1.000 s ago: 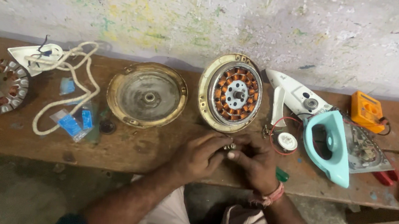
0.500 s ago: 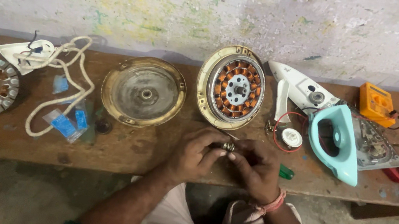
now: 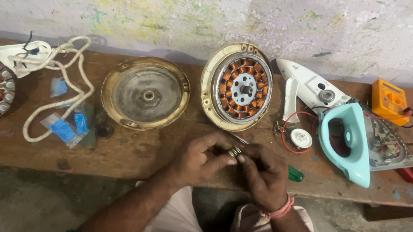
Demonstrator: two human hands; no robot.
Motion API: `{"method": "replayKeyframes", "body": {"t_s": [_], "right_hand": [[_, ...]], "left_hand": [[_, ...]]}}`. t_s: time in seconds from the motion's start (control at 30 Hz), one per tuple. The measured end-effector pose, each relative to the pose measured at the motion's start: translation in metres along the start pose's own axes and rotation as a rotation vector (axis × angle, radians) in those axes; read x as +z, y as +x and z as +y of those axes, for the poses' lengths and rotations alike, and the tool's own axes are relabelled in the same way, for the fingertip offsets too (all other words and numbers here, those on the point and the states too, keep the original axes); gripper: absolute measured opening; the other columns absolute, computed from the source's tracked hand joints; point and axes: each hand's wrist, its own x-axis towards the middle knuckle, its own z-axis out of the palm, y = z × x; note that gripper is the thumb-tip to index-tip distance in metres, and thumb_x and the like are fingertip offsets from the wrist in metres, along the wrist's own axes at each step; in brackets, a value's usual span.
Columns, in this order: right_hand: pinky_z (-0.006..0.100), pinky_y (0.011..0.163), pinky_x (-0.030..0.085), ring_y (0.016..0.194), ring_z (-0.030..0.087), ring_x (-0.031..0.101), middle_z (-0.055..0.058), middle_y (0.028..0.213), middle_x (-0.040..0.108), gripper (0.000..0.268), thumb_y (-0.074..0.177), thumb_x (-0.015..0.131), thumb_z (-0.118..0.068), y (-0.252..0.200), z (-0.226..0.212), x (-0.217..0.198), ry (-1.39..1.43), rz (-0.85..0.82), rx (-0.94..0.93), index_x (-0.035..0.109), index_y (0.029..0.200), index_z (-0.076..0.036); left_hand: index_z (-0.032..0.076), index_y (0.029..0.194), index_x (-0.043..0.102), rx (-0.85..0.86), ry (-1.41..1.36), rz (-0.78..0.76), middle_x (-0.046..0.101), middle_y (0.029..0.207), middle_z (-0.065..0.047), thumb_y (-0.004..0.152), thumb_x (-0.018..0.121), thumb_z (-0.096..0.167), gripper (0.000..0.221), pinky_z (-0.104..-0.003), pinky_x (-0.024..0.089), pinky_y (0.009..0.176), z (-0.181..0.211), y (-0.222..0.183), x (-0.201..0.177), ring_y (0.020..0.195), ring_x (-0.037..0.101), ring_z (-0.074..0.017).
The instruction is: The person disassembles and reassembles parts of a ceiling fan and an electric iron. They handle the fan's motor housing, rotor, and washers, then move to the iron, removing and replacing screws on its soleplate.
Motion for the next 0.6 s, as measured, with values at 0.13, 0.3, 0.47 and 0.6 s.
{"method": "replayKeyframes", "body": {"t_s": [0.13,0.3,0.47,0.6], "right_hand": [[0.027,0.075,0.055,0.081,0.017,0.071,0.010,0.093,0.074,0.015,0.091,0.070,0.001,0.003,-0.004,0.001,0.002,-0.029,-0.022,0.070,0.106,0.000],[0.025,0.066,0.054,0.075,0.015,0.069,0.010,0.094,0.072,0.038,0.078,0.082,-0.007,0.003,-0.008,0.006,-0.153,-0.018,-0.035,0.067,0.112,0.001],[0.027,0.059,0.050,0.066,0.015,0.063,0.008,0.088,0.071,0.028,0.080,0.078,-0.002,0.000,-0.007,0.008,-0.149,0.027,0.085,0.070,0.106,-0.003],[0.027,0.061,0.050,0.067,0.015,0.064,0.008,0.086,0.070,0.019,0.080,0.077,-0.003,0.001,-0.006,0.008,-0.224,0.053,0.058,0.069,0.097,-0.004]], "left_hand": [[0.000,0.104,0.069,-0.068,-0.006,0.017,0.077,0.105,-0.010,0.086,0.080,0.005,0.021,-0.028,0.062,0.082,-0.010,-0.002,0.000,0.094,0.074,-0.0144],[0.001,0.102,0.074,0.049,0.018,0.055,0.078,0.108,-0.010,0.091,0.079,0.005,0.013,-0.031,0.061,0.086,-0.012,0.001,-0.004,0.097,0.075,-0.0169],[0.002,0.109,0.073,0.069,0.107,0.050,0.077,0.107,-0.009,0.093,0.076,0.006,0.016,-0.029,0.061,0.087,-0.005,0.002,-0.007,0.099,0.074,-0.0149],[0.000,0.117,0.070,-0.136,-0.092,0.038,0.076,0.108,-0.010,0.094,0.072,0.006,0.025,-0.027,0.063,0.084,0.000,0.001,-0.002,0.095,0.075,-0.0128]]}}
